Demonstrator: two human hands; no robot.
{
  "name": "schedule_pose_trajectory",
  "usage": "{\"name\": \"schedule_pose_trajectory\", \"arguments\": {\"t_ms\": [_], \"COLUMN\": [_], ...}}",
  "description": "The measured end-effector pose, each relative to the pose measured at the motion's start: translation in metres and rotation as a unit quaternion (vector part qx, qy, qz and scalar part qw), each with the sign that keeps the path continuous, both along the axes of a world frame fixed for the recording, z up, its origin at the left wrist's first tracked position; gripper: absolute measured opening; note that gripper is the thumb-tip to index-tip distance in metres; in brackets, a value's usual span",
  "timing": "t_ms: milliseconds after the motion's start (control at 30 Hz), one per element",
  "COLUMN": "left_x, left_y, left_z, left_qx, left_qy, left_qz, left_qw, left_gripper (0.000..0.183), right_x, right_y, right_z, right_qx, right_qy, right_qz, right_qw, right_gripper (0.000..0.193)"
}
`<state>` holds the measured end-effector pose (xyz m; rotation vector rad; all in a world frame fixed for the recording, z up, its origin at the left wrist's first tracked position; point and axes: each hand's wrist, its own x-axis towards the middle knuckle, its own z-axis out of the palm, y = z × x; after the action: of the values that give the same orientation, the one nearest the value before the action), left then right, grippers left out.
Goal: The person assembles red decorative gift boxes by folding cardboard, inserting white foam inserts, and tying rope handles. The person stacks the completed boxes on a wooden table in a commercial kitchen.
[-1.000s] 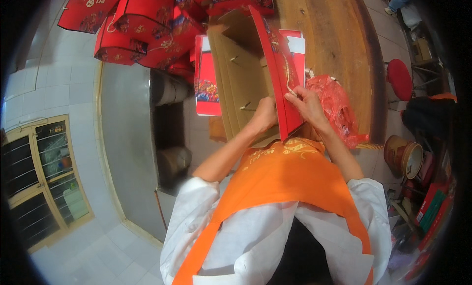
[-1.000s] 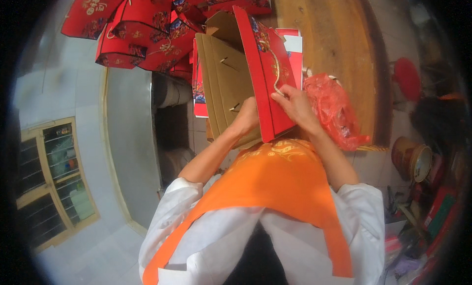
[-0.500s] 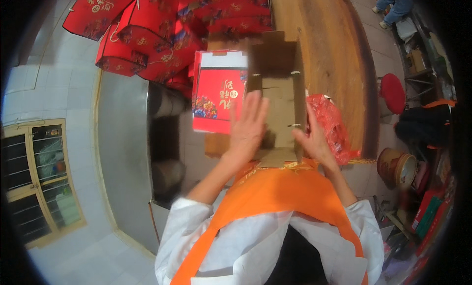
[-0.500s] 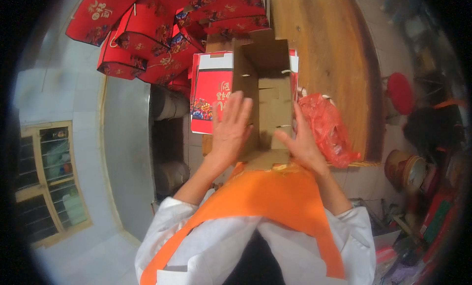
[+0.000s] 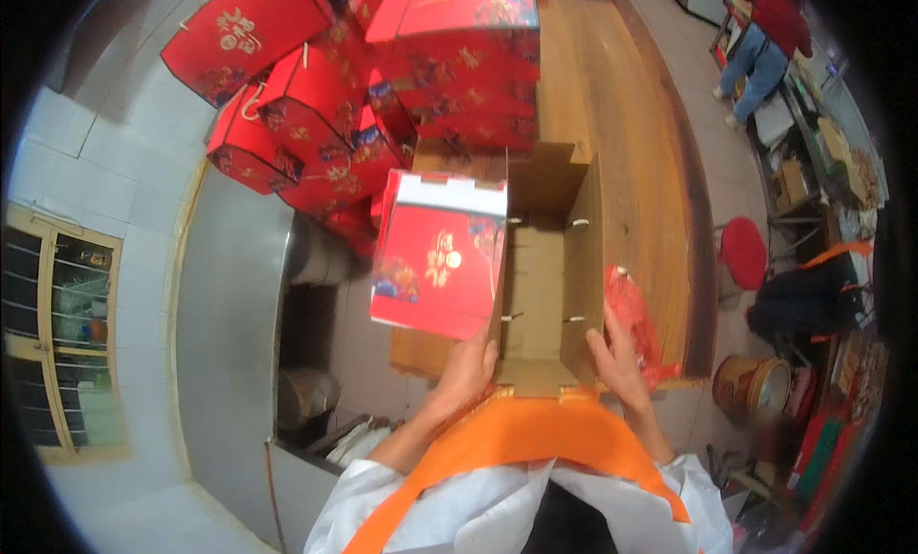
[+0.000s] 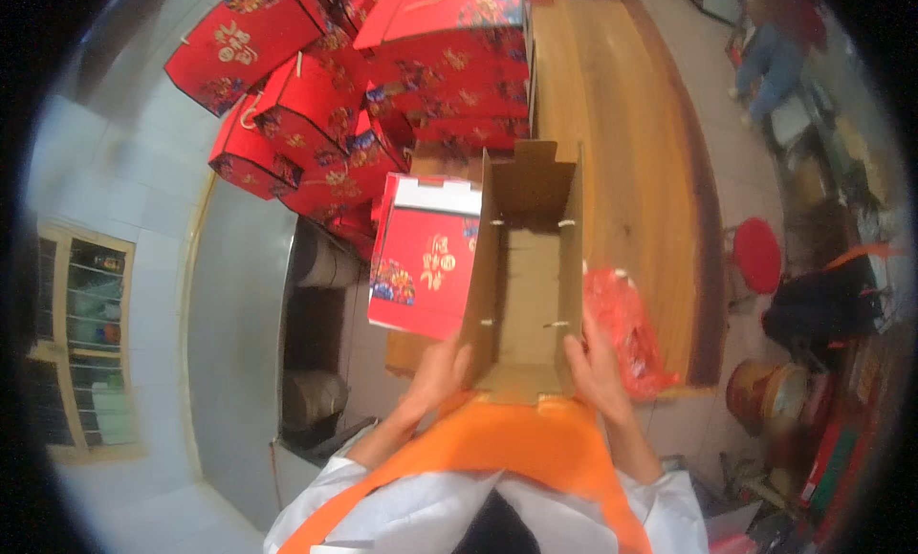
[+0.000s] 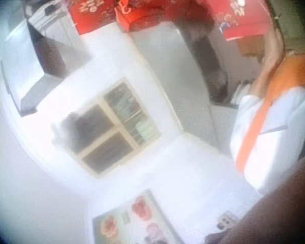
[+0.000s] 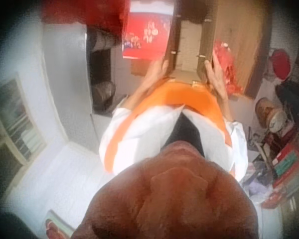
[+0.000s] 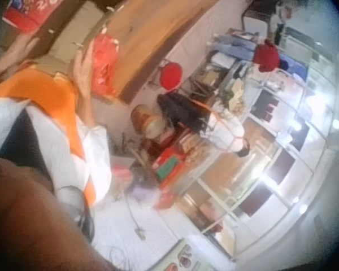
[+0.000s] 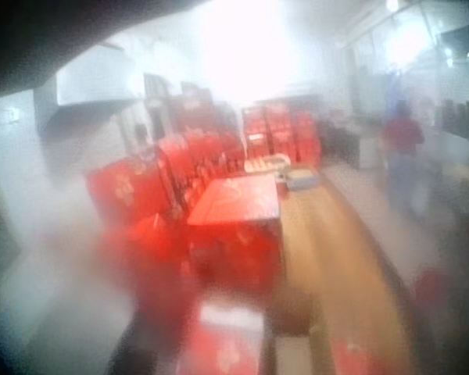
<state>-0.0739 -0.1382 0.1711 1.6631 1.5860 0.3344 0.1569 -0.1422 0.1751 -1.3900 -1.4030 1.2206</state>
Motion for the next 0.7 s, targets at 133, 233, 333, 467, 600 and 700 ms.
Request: {"name": "schedule_pose_trajectory", "arguments": {"t_ms": [133, 233, 333, 467, 600, 700], "left_x": [-0.026, -0.037, -0.042, -0.061, -0.057, -0.059], "left_y": [0.015, 0.023, 0.040, 0.083, 0.170, 0.254], "left_z": [0.019, 0.050, 0.077, 0.093, 0.125, 0.180], "left_qx": [-0.062, -0.076, -0.045, 0.002, 0.310, 0.510], "left_qy": [-0.305, -0.443, -0.487, -0.448, -0.368, -0.320], "left_qz": [0.079, 0.097, 0.109, 0.049, 0.020, 0.060], "left_qw": [0.947, 0.888, 0.865, 0.893, 0.876, 0.796], "left_gripper": [0.039, 0.034, 0.035, 0.040, 0.046, 0.049], "right_x": [0.028, 0.060, 0.074, 0.062, 0.056, 0.045], "right_y": [0.015, 0.010, 0.003, -0.001, 0.082, 0.168], "right_z": [0.009, -0.021, -0.039, -0.010, 0.053, 0.110], "right_qx": [0.008, -0.047, -0.099, -0.033, 0.054, 0.133], "right_qy": [0.173, 0.266, 0.352, 0.549, 0.420, 0.357], "right_qz": [-0.115, -0.133, -0.143, -0.061, -0.099, -0.079], "right_qw": [0.978, 0.954, 0.920, 0.833, 0.900, 0.921], "right_gripper": [0.049, 0.052, 0.056, 0.054, 0.042, 0.037]}}
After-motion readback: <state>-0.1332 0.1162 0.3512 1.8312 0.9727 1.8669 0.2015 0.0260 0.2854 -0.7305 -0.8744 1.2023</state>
